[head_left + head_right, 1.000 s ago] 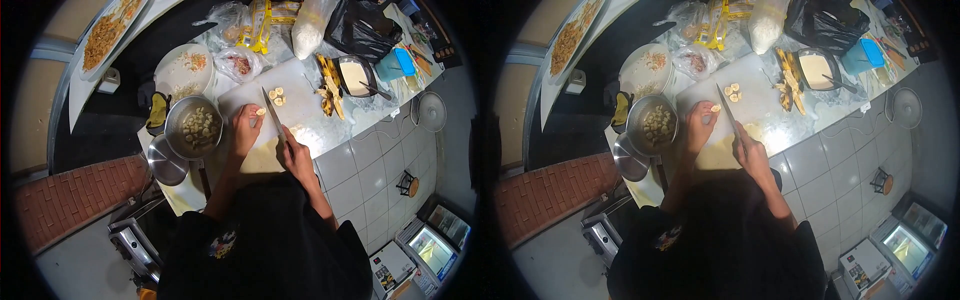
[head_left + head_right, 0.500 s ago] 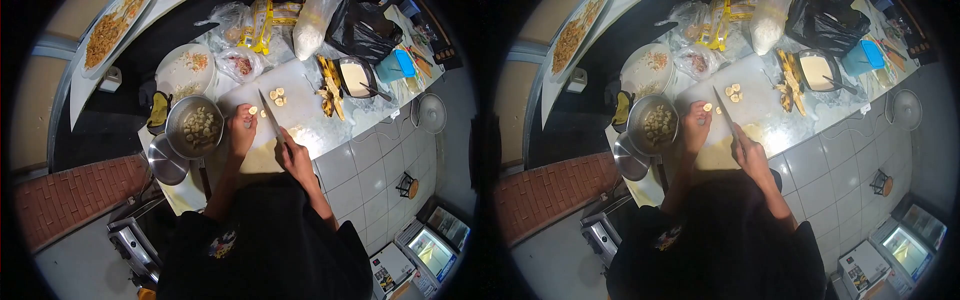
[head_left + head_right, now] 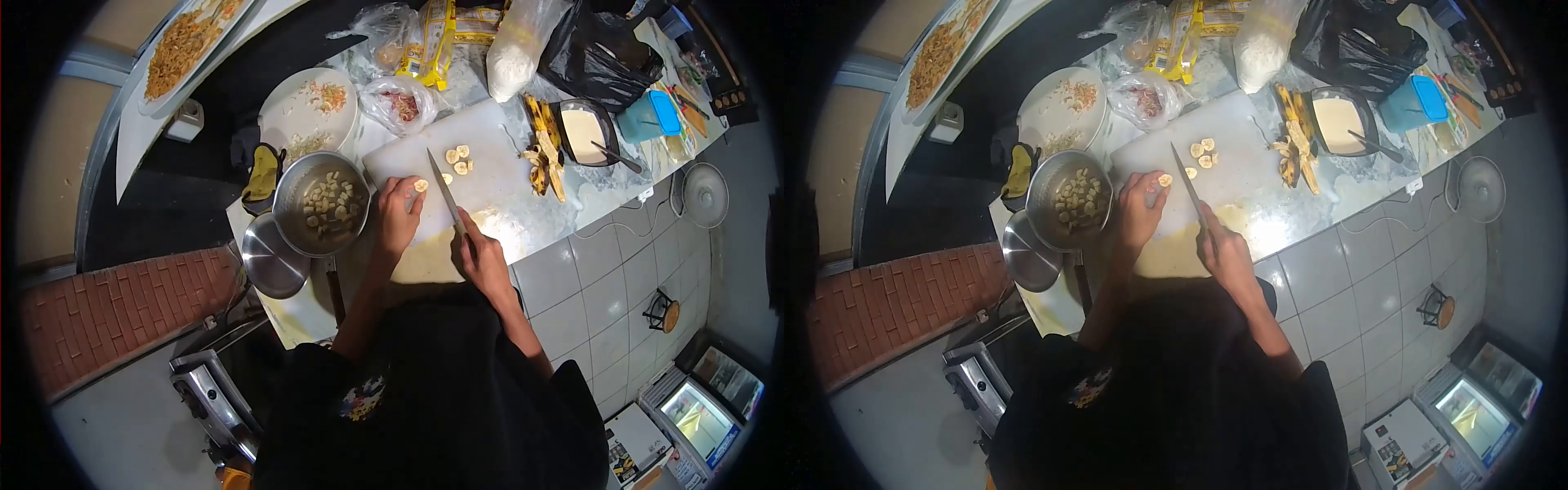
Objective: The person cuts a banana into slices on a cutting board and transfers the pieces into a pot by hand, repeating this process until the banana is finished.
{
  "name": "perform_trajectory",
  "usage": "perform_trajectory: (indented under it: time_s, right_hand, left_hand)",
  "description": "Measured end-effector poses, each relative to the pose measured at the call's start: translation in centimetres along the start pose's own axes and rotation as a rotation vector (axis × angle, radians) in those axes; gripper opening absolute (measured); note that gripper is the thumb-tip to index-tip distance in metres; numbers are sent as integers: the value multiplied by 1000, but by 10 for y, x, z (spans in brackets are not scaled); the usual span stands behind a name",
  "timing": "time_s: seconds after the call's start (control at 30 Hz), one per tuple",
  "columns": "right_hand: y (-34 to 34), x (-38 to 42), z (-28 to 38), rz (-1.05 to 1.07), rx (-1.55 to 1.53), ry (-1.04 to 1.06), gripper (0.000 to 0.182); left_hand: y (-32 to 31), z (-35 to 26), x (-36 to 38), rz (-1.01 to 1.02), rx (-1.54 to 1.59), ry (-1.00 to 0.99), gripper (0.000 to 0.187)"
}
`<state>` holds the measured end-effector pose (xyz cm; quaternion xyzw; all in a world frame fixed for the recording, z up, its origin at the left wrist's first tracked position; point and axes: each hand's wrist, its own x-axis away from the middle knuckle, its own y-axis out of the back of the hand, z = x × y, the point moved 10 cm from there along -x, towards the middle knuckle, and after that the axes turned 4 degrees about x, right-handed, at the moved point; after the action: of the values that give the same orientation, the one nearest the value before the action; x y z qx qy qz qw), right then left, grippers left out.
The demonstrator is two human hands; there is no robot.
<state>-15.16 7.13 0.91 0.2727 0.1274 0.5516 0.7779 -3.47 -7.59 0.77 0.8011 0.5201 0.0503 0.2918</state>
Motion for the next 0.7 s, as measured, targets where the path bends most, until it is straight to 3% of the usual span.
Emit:
perform_trajectory:
  time_s: [0.7]
  right_hand:
    - [-8,4,13,53,131,131,66]
  left_hand:
    - [-1,9,0,-10,-13,4,27]
